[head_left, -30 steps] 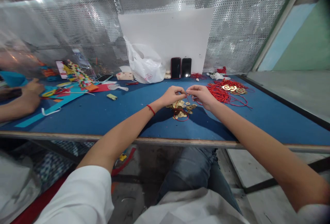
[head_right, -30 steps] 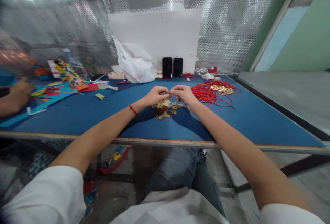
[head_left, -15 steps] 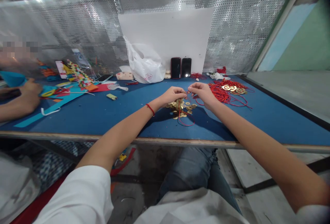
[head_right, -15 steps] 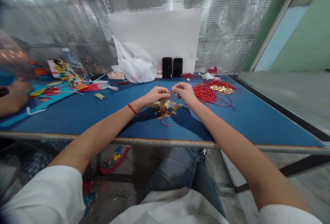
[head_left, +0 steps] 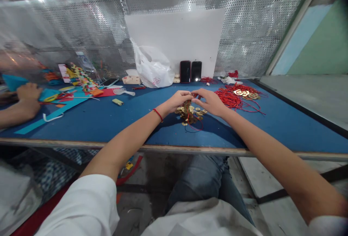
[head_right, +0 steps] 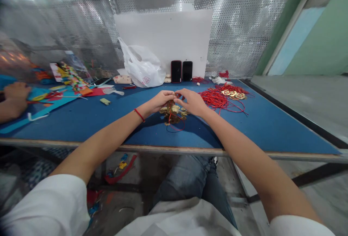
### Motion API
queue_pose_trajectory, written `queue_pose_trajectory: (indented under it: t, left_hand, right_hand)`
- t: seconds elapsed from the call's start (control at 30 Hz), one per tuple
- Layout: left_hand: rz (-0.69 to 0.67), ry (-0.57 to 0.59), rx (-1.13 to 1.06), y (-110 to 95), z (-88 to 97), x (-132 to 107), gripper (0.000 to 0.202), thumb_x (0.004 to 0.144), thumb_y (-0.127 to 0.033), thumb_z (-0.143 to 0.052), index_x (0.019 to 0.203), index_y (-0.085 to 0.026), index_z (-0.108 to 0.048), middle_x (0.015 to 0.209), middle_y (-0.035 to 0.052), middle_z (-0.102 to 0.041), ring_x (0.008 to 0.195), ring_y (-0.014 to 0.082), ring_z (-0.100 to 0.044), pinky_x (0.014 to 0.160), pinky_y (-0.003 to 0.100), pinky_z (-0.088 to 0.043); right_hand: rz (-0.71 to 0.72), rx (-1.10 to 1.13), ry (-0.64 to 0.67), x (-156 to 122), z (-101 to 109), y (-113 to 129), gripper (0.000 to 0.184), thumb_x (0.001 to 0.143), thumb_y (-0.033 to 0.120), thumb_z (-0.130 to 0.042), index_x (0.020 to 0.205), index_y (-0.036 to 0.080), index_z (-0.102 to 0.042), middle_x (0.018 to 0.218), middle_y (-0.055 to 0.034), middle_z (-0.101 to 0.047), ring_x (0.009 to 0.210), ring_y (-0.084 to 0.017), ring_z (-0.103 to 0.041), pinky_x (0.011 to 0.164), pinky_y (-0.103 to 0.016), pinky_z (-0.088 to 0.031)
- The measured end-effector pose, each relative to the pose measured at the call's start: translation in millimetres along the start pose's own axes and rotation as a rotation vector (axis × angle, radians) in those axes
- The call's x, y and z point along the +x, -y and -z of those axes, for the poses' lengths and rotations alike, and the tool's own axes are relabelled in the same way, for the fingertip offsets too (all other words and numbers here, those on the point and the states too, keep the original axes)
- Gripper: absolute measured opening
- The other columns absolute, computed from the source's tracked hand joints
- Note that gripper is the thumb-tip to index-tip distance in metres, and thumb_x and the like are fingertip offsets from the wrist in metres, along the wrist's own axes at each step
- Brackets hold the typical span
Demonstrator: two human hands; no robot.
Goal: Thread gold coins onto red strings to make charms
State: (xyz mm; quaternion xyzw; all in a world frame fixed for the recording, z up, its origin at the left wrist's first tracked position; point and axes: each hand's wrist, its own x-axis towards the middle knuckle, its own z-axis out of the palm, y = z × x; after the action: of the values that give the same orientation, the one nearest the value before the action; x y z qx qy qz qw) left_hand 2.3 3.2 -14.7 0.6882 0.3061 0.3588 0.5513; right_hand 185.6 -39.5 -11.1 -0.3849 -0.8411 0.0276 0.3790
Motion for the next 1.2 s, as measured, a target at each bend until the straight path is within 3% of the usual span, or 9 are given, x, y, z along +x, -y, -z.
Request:
queue_pose_trajectory:
  t: [0.1,0.37,0.67,0.93,1.2]
  left_hand:
    - [0.029,-0.012,-0.024,-0.8,0.1,-0.7,0.014,0.071,-0.027,-0.068,0.07,-0.015,-0.061,0.058,-0.0034,-0.051,0.049,0.0066,-0.046,0.046,0.02,-0.035]
    - [0.067,0.004,-0.133,-4.8,-2.8,-1.6,0.015,0.072,-0.026,-0.07,0.074,-0.013,-0.064,0.071,0.0009,-0.062,0.057,0.0074,-0.053,0.056,0.022,-0.043]
    - [0.164,0.157,-0.349,-4.7,0.2,0.1,0.019,0.082,-0.031,-0.062,0.085,-0.013,-0.062,0.082,0.0075,-0.069,0.063,0.014,-0.064,0.064,0.028,-0.052]
    - [0.127,0.072,-0.244,-3.7,-5.8,-2.2,0.017,0.081,-0.026,-0.068,0.085,-0.012,-0.06,0.077,0.0065,-0.068,0.06,0.0101,-0.063,0.063,0.024,-0.052]
    - [0.14,0.169,-0.181,-8.3,-6.0,-6.1,0.011,0.082,-0.019,-0.065,0.084,-0.012,-0.055,0.068,0.0025,-0.064,0.057,0.0093,-0.062,0.059,0.022,-0.052]
  right_hand:
    - [0.0,-0.147,0.027,-0.3,2.2,-1.5,0.027,0.087,0.034,-0.057,0.106,0.019,-0.069,0.099,-0.009,-0.07,0.085,-0.021,-0.062,0.074,-0.03,-0.042]
    - [-0.019,-0.181,-0.018,1.3,5.1,-6.0,0.024,0.089,0.024,-0.05,0.088,0.02,-0.073,0.086,-0.0058,-0.073,0.077,-0.02,-0.062,0.069,-0.028,-0.038]
    - [-0.003,-0.239,-0.054,-0.7,7.4,-3.2,0.024,0.089,0.023,-0.049,0.092,0.02,-0.073,0.088,-0.007,-0.071,0.081,-0.021,-0.061,0.07,-0.029,-0.037]
    - [0.019,-0.322,-0.04,-2.3,6.7,-1.9,0.024,0.09,0.024,-0.049,0.091,0.019,-0.073,0.086,-0.007,-0.07,0.081,-0.02,-0.06,0.068,-0.028,-0.036]
    - [-0.108,-0.333,-0.087,0.5,11.3,1.1,0.024,0.089,0.025,-0.051,0.091,0.02,-0.074,0.085,-0.0051,-0.073,0.077,-0.019,-0.062,0.066,-0.027,-0.037]
